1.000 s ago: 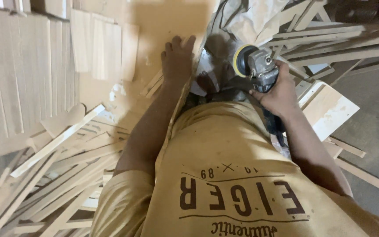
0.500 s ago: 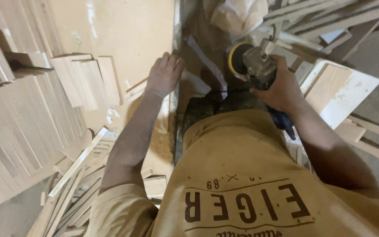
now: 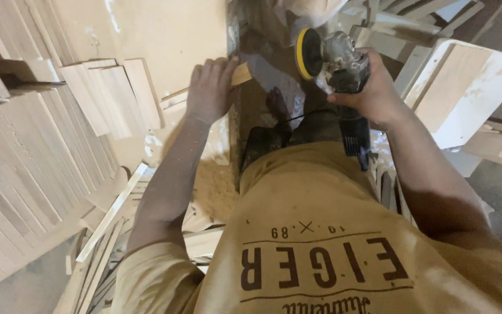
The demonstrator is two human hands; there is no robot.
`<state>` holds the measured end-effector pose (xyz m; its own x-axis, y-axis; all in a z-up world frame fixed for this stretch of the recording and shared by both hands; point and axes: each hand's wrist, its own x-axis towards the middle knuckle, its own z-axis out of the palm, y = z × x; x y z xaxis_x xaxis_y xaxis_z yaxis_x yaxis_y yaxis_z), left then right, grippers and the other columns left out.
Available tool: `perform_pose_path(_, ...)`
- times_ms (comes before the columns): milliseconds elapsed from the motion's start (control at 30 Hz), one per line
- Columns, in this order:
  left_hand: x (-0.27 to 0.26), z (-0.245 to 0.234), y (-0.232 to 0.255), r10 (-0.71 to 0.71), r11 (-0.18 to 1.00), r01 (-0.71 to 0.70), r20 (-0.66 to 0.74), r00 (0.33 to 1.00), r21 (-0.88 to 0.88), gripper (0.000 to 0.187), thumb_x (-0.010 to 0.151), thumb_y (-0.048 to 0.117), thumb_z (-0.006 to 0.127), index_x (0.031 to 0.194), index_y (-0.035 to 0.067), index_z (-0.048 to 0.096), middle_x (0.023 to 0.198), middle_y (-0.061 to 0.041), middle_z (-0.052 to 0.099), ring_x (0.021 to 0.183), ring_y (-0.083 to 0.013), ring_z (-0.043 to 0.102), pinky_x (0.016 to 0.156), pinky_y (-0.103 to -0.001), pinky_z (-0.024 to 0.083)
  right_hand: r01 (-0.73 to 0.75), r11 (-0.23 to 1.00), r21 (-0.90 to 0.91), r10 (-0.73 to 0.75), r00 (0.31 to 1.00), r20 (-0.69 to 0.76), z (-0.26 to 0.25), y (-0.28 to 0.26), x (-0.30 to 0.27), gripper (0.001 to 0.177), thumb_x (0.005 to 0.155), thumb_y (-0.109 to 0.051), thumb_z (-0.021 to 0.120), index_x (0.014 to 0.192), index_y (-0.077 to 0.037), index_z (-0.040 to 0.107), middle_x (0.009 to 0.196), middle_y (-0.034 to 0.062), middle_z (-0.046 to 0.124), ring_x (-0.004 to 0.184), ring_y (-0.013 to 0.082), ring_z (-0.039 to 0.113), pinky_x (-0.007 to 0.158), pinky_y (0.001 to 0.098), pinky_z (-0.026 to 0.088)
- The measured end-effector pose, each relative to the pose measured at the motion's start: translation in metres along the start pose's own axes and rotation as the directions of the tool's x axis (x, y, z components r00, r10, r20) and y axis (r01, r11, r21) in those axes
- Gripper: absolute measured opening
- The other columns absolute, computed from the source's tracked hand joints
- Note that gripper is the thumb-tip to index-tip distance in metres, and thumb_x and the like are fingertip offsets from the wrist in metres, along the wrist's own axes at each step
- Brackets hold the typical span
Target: The person uses an angle grinder with a sanding disc to smooth the edges and surfaces of small wooden planks. They hold the wood pieces with one hand while operating the tool with the other, moving the grinder along the wood to remove roughness.
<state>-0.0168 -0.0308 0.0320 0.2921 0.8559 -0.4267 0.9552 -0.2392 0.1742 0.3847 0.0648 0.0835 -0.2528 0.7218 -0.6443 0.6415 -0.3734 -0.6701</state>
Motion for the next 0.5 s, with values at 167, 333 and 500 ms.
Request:
perform_pose_path(167,-0.037,0.009,-0.022,-0.179,0.983,0.182,-0.089,0.98,0.029,0.072,0.112,0.069,0.073,0.154,0.011,0.065,0.143,-0.013,0.069,0.129,-0.0323,0.061,0.113,-0.052,0.051,-0.06,0.946,0.319,-0.022,0.969,0.246,0.033,0.013,0.002,0.095,0.082,-0.023,0.085,0.162,-0.008,0.037,0.144,0.0204,0.067,0.126,0.0357,0.073,0.115,0.0533,0.057)
perform_pose_path(333,-0.038,0.066,-0.053,-0.055,0.998,0.066,-0.346,0.937,0.019,0.066,0.081,0.035,0.107,0.13,0.011,0.07,0.119,-0.007,0.061,0.113,-0.0304,0.062,0.096,-0.049,0.054,0.08,0.78,0.621,-0.184,0.977,0.105,0.109,0.025,0.005,0.077,0.074,-0.015,0.108,0.138,-0.018,0.063,0.11,-0.0042,0.068,0.103,0.0143,0.067,0.091,0.0324,0.054)
perform_pose_path(500,-0.037,0.074,-0.051,-0.073,0.993,0.095,-0.285,0.956,0.064,0.056,0.089,0.046,0.098,0.125,0.015,0.068,0.117,-0.005,0.057,0.11,-0.029,0.059,0.094,-0.045,0.052,0.013,0.777,0.63,-0.154,0.973,0.171,0.14,0.05,0.027,0.088,0.075,0.008,0.099,0.15,-0.014,0.058,0.105,0.0006,0.066,0.096,0.0201,0.069,0.085,0.0321,0.056)
